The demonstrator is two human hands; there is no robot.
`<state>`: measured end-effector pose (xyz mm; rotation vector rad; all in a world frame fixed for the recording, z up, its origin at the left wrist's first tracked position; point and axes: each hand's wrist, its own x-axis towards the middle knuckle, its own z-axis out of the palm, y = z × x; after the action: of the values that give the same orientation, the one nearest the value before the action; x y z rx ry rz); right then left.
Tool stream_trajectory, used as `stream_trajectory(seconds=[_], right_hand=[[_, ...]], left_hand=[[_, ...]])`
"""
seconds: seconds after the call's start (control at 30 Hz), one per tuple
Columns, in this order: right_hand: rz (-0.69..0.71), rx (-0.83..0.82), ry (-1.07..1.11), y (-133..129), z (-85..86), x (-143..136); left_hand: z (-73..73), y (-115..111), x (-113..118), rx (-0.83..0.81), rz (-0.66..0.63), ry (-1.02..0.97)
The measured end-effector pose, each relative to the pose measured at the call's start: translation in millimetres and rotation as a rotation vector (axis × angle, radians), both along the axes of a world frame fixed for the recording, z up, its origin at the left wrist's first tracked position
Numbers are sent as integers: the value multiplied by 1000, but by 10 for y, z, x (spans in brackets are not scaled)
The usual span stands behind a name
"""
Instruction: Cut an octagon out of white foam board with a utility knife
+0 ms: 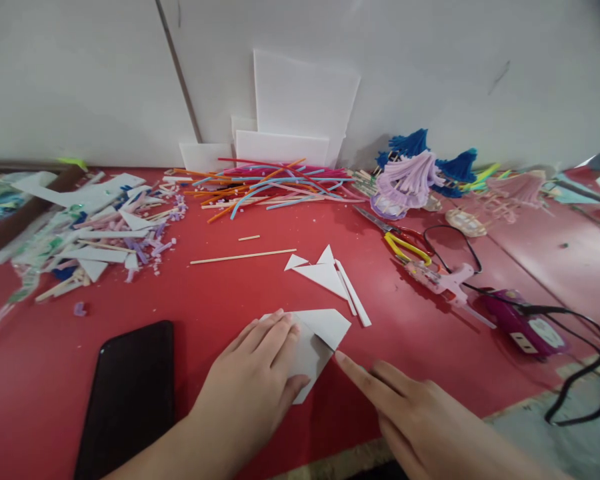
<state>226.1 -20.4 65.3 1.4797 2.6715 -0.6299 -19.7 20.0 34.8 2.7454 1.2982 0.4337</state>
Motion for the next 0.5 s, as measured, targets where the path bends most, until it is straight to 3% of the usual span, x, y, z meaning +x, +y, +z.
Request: stream_trajectory(seconds=[0.23, 0.5], right_hand=[[-33, 45, 25, -133, -131, 72], [-33, 32, 40, -220, -164, 181]], left_hand=[[24, 32, -26, 28, -48, 65], [60, 11, -2, 14, -29, 100]])
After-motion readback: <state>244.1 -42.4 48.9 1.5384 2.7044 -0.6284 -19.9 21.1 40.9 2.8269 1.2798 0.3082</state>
